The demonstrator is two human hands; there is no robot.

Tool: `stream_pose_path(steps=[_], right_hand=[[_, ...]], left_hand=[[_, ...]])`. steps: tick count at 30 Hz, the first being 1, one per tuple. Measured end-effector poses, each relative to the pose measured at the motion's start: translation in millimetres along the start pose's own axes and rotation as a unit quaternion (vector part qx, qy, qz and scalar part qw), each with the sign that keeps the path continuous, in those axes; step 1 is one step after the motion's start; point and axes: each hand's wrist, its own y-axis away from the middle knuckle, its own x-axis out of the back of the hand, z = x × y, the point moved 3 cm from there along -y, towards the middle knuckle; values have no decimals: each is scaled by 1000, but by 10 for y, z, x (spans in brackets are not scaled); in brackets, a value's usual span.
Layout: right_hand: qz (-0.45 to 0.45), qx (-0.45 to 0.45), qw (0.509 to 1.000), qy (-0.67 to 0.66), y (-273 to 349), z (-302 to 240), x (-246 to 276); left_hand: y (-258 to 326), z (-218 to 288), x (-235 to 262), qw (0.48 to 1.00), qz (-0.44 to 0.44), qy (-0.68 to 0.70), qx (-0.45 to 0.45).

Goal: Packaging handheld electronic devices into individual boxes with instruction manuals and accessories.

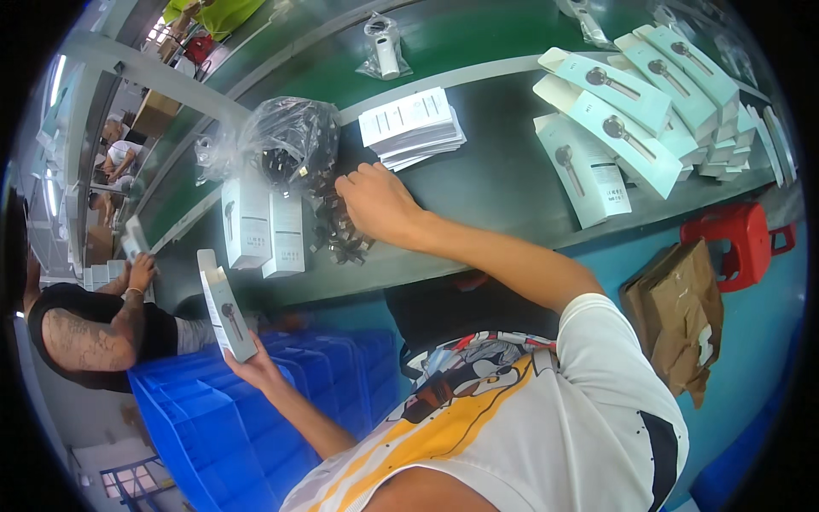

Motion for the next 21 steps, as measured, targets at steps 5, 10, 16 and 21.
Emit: stream_pose_path(steps=[5, 10, 16, 21], right_hand=[[8, -128, 956, -262, -65, -49, 451], [79, -144, 939, -303, 2, 339, 1020], [258, -204, 894, -305, 278, 765, 1412], [249, -233, 882, -324, 390, 821, 1350]], left_hand=[[-717, -307, 211, 998, 22, -49, -13], [-1092, -455, -75, 977, 16, -212, -4], [-133, -11, -1273, 830, -10, -380, -409], [1006, -354, -2912, 607, -570, -412, -369]])
